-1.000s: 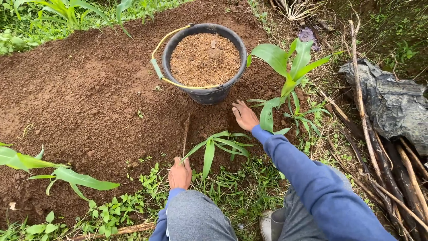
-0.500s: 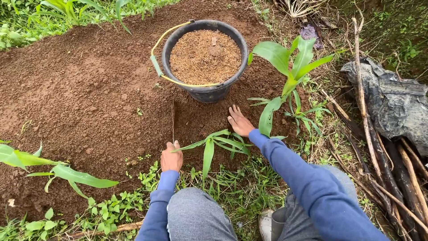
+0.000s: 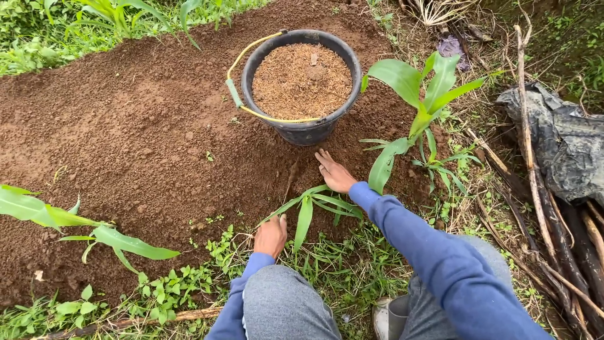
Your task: The person kneels in a garden and uses a wooden stick to dig holes in the soil. They take seedlings from a black bucket filled with soil and plant them one by one, patting the soil around the base of each plant.
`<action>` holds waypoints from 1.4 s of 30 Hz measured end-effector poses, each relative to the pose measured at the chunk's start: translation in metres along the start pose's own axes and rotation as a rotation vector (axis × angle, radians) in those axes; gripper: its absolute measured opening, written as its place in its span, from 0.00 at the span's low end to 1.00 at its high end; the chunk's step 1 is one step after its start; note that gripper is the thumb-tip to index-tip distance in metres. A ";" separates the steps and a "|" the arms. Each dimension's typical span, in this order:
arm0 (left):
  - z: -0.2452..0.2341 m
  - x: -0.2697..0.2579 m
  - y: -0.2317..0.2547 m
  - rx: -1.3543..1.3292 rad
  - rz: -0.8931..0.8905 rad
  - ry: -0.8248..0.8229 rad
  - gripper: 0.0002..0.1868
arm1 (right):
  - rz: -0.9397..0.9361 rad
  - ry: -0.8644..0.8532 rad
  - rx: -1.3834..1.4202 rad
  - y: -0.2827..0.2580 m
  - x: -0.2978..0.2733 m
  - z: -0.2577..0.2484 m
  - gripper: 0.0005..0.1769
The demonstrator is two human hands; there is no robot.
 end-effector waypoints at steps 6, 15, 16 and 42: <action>-0.042 0.005 0.012 0.265 0.212 0.109 0.17 | -0.058 -0.040 -0.222 -0.025 -0.025 -0.001 0.31; -0.074 0.105 0.067 0.711 0.545 0.403 0.21 | 0.184 0.298 0.007 0.032 -0.042 -0.032 0.31; -0.072 0.122 0.073 0.706 0.554 0.404 0.21 | 0.188 0.305 0.003 0.025 -0.047 -0.031 0.31; -0.087 0.127 0.057 0.636 0.403 -0.019 0.29 | 0.030 0.238 0.088 0.006 -0.048 -0.024 0.31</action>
Point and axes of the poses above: each hand's wrist, its own x-axis towards the middle knuckle, its own z-axis out of the palm, y = z × x, the point moved 10 cm from there along x, towards the middle knuckle, and after that the axes turned 3 degrees about y, right-handed, at the moved point
